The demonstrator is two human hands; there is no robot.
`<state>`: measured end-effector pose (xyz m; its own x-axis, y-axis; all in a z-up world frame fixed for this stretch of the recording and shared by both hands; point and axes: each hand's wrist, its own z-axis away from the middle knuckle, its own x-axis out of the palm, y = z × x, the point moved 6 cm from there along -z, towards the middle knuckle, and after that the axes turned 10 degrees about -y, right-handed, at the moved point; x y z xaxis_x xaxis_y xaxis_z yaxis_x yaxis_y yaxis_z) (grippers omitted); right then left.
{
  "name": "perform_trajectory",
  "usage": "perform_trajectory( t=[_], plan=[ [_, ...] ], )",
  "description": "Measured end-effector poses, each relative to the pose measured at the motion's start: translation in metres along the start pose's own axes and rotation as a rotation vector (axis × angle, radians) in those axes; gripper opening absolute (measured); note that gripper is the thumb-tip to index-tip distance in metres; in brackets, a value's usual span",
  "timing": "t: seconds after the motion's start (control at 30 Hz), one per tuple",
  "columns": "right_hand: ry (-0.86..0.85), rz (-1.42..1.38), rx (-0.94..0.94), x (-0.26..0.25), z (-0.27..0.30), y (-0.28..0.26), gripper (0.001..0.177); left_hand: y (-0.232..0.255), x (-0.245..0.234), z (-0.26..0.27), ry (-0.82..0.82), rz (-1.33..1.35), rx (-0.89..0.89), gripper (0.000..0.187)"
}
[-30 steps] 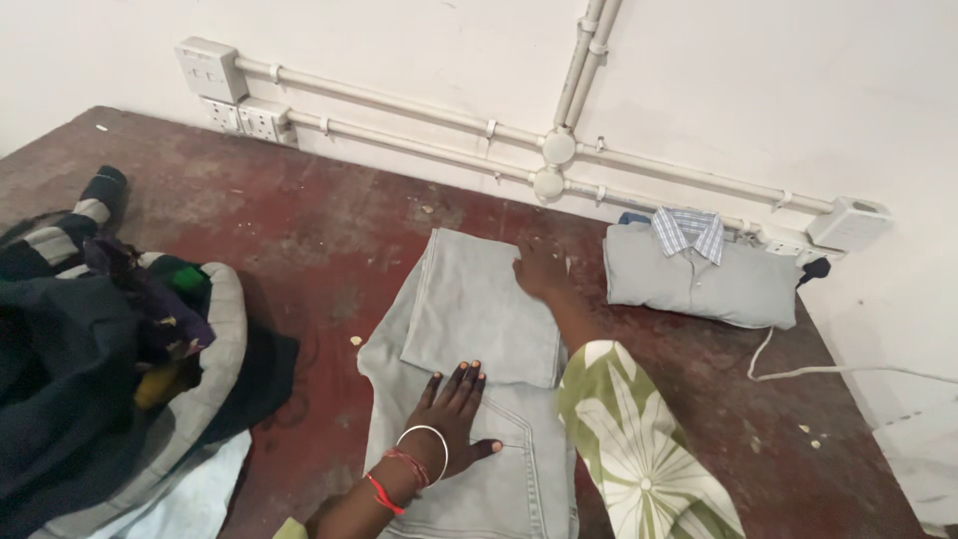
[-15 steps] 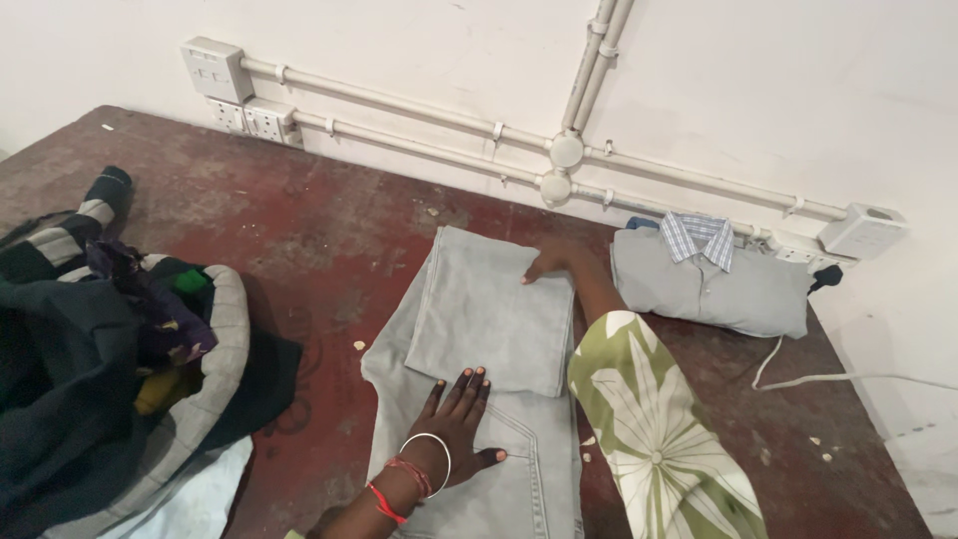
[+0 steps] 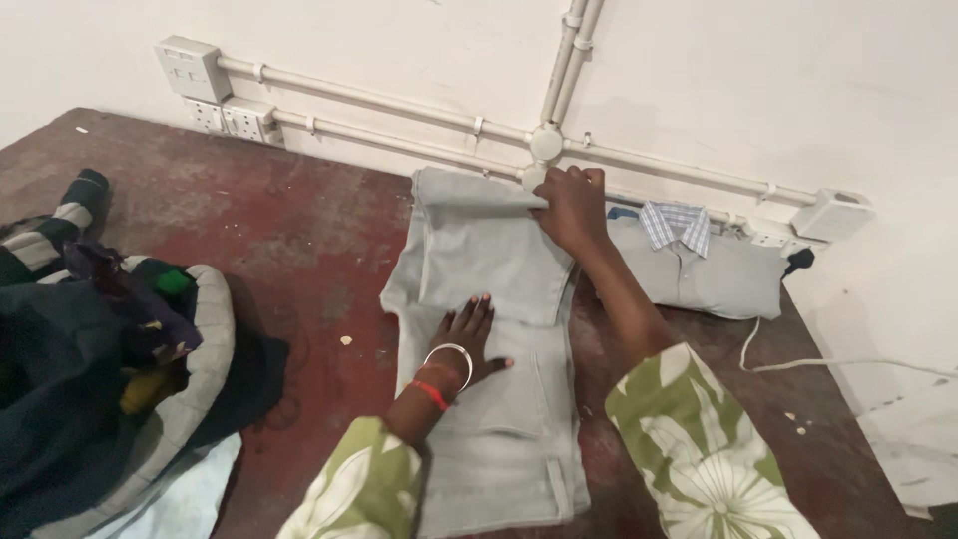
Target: The person folds a light gray button-up shirt on a table, smoothing and aligning the sleeves and collar before folding it into a compact rectangle. Then the person folds a pair of light gray jeans by aligning the legs and folding them in half, then in thirds, and places the folded jeans on top of the shirt.
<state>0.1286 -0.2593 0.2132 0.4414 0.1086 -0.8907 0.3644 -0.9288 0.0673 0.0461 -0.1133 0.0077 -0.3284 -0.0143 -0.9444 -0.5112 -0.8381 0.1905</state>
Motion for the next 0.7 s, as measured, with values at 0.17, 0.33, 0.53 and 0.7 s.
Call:
perform_trajectory(
  t=[0.17, 0.33, 0.53, 0.7],
  plan=[
    [0.195, 0.025, -0.097, -0.045, 0.055, -0.033, 0.038, -0.007, 0.037, -0.043, -0.024, 0.033, 0.063, 0.093],
    [0.259, 0.033, -0.111, -0.062, 0.118, -0.056, 0.044, -0.061, 0.05, -0.038, 0.124, 1.075, 0.184, 0.074],
    [0.216, -0.005, -0.112, -0.062, 0.184, -0.087, 0.053, -0.105, 0.048, 0.045, 0.054, 2.338, 0.308, 0.083],
    [0.11, 0.006, -0.153, -0.051, 0.231, -0.117, 0.057, -0.088, 0.021, 0.099, -0.032, 2.284, 0.469, 0.091]
  ],
)
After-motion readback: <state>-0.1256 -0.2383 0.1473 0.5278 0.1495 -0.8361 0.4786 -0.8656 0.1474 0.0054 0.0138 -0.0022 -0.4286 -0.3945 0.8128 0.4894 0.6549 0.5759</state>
